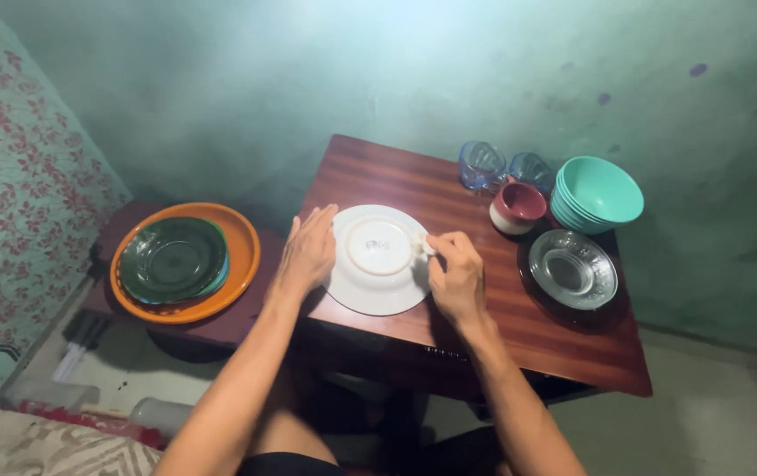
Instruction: The person wipes a white plate with a white cloth on a wooden table. They rotate the plate and wipe both sides thoroughly, then flip it over and continue wiping the underside before setting it down.
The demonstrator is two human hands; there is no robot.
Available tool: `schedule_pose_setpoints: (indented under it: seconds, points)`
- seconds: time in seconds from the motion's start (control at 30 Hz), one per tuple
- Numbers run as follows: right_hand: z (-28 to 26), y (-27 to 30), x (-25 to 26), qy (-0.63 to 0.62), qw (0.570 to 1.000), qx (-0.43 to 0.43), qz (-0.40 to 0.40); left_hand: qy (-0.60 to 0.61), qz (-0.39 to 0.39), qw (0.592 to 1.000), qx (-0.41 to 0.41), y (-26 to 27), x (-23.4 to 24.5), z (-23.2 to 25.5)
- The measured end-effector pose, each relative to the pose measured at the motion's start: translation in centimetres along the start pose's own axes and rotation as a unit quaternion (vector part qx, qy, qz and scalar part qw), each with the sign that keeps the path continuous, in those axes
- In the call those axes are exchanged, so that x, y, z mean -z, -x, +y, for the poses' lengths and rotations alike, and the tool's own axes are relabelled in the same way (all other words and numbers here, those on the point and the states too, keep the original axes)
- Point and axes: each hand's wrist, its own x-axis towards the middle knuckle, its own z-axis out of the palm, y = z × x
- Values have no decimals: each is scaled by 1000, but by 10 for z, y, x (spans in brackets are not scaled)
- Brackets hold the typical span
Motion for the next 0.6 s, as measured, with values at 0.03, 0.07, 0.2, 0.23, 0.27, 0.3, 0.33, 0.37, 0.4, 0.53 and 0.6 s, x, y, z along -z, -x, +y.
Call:
schedule_pose_setpoints:
  seconds: [0.03, 0.07, 0.2, 0.23, 0.27, 0.3, 0.33, 0.37, 0.4, 0.53, 0.6]
  points:
    - [2, -8, -9, 0, 1000, 2, -1, 0, 2, 1000, 1, 4, 1, -2]
    - [5, -15, -18, 12, 1000, 18, -19, -42, -16, 999, -6, 8, 1, -4]
    - [7, -37, -58, 142, 984, 47, -96, -83, -25, 996, -13, 17, 10, 4]
    - [5, -40, -67, 142, 984, 48, -99, -81, -26, 996, -10, 16, 8, 1]
    - [2, -45, -75, 147, 980, 62, -117, -88, -22, 996, -13, 16, 6, -2]
    - [-1, -49, -83, 152, 976, 77, -136, -95, -18, 995, -16, 15, 4, -4]
    - [-2, -46, -91, 150, 976, 76, -139, -95, -20, 995, -13, 16, 4, -3]
    - [-3, -42, -98, 103, 978, 88, -156, -94, -18, 995, -12, 17, 5, -2]
    - [-3, -42, -104, 57, 978, 101, -171, -92, -13, 996, -14, 15, 5, 0]
    - [-30, -25, -60, -21, 967, 106, -231, -100, -10, 995, -23, 17, 8, 1]
    - [-36, -22, -29, -16, 951, 116, -287, -89, -15, 996, -10, 17, 12, 5]
